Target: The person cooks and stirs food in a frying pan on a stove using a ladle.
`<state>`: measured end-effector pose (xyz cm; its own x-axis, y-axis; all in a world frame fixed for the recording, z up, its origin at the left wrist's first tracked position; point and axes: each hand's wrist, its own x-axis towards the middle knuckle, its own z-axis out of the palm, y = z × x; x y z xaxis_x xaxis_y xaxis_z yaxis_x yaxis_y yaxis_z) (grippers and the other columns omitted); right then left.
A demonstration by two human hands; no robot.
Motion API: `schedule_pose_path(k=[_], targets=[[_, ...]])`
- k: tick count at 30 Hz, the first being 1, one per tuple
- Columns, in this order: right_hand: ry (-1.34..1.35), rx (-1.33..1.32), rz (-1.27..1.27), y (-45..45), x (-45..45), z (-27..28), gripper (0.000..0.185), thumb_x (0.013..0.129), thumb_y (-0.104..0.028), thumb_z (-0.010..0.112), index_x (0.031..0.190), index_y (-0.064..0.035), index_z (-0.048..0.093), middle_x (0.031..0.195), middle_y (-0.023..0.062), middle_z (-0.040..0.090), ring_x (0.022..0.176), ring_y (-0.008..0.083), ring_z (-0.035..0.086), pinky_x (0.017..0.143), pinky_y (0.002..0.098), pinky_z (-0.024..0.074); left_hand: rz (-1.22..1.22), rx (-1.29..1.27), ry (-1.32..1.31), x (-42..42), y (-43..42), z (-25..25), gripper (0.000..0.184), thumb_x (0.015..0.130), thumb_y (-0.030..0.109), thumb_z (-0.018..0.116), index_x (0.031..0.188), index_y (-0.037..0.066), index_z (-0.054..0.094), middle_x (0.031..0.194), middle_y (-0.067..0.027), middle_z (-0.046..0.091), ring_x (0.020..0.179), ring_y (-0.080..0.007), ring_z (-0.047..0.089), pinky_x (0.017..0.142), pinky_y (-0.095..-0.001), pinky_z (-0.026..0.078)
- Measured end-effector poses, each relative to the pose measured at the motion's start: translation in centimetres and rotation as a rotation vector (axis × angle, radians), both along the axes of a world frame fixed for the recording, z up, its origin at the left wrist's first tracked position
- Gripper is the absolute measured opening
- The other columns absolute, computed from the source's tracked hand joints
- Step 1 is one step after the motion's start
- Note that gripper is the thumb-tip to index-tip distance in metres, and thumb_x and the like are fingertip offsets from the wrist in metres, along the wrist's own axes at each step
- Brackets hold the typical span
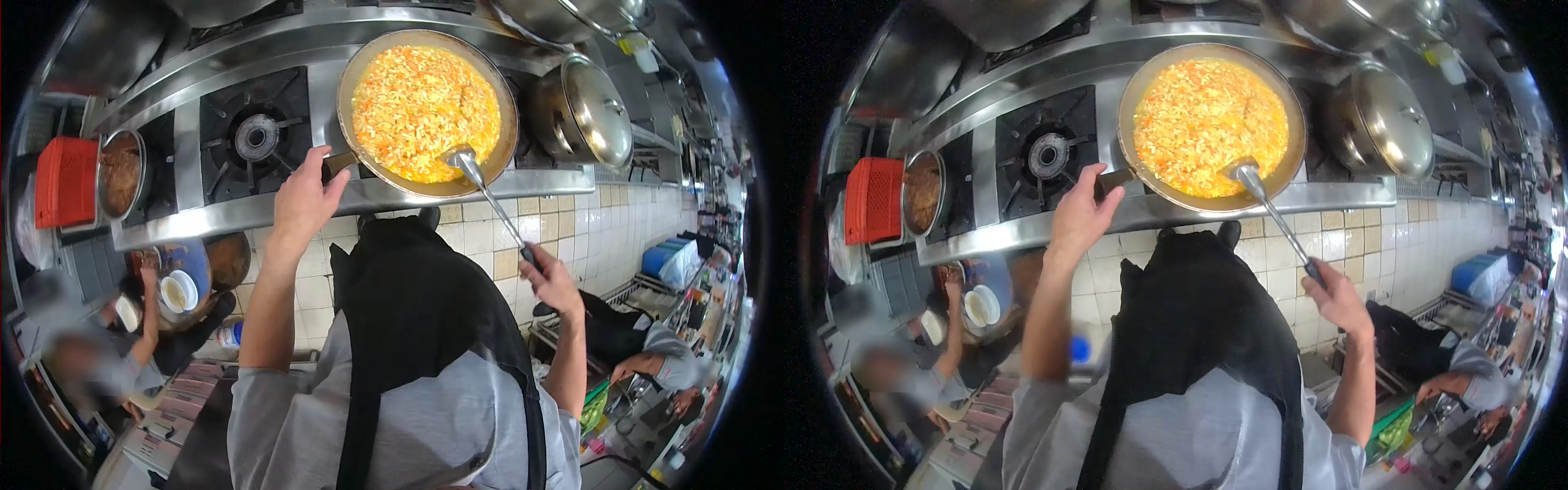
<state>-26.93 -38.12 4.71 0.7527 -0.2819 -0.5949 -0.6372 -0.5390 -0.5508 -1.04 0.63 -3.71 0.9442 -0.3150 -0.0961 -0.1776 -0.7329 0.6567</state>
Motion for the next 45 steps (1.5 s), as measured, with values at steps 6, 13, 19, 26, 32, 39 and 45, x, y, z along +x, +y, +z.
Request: schedule_pose_path(k=[6,13,19,26,32,39,45], targets=[[0.038,0.206,-0.185,1.0,-1.2,-0.6,0.037,0.102,-0.015,0.068,0.134,0.0028,0.065,0.075,-0.001,0.058,0.057,0.0045,0.05,0.05,0.0255,0.0395,0.117,-0.098,0.185,-1.2,2.4,-0.3,0.084,0.089,0.043,0.083,0.155,0.006,0.045,0.119,-0.0204,0.073,0.083,-0.0271,0.075,0.082,-0.0413,0.059],[-0.052,0.074,-0.18,0.4,-3.5,4.2,0.036,0.099,-0.009,0.071,0.133,0.0036,0.066,0.075,-0.0042,0.055,0.06,0.004,0.05,0.052,0.0247,0.0402,0.157,-0.191,0.478,-6.3,9.8,-9.6,0.072,0.092,0.05,0.08,0.137,-0.003,0.062,0.114,-0.0213,0.075,0.096,-0.0269,0.075,0.087,-0.0375,0.059],[-0.152,-0.053,-0.049,0.8,0.1,4.1,0.039,0.097,-0.011,0.073,0.133,0.0028,0.065,0.078,0.0046,0.062,0.068,0.0102,0.058,0.064,0.03,0.0507,0.144,-0.12,0.718,-12.7,10.1,-14.2,0.064,0.092,0.053,0.079,0.12,-0.004,0.073,0.107,-0.0205,0.077,0.1,-0.0302,0.075,0.089,-0.0393,0.059],[-0.331,-0.127,0.354,1.3,7.7,1.3,0.041,0.098,-0.014,0.073,0.134,-0.0002,0.064,0.101,0.0222,0.074,0.093,0.0376,0.074,0.085,0.0416,0.0575,0.308,-0.095,0.778,-20.2,8.7,-17.5,0.058,0.092,0.052,0.078,0.113,-0.003,0.075,0.103,-0.021,0.078,0.098,-0.0307,0.076,0.088,-0.0402,0.059],[-0.366,0.01,0.669,-1.0,11.0,-1.3,0.047,0.099,-0.013,0.07,0.143,-0.0041,0.057,0.117,0.0264,0.071,0.109,0.0436,0.069,0.092,0.0483,0.0552,0.594,-0.105,0.771,-32.4,10.6,-21.5,0.055,0.095,0.047,0.076,0.107,-0.007,0.074,0.085,-0.0152,0.076,0.07,-0.02,0.073,0.066,-0.0357,0.058],[-0.332,0.165,0.768,-6.1,12.5,-6.9,0.05,0.103,-0.016,0.065,0.15,-0.0048,0.053,0.128,0.0278,0.069,0.114,0.0452,0.067,0.097,0.0463,0.0535,0.654,-0.13,0.655,-52.0,5.7,-23.9,0.045,0.099,0.045,0.073,0.1,0.0,0.076,0.074,-0.0078,0.071,0.061,-0.0167,0.067,0.054,-0.0348,0.053],[-0.431,0.075,0.754,-9.9,13.3,-6.1,0.045,0.105,-0.016,0.063,0.147,-0.0025,0.055,0.111,0.0295,0.071,0.101,0.0452,0.07,0.088,0.0468,0.0551,1.174,-0.666,0.936,-57.1,-3.8,-21.3,0.039,0.101,0.046,0.071,0.104,0.007,0.076,0.079,-0.0037,0.07,0.062,-0.0139,0.064,0.052,-0.0315,0.049]])
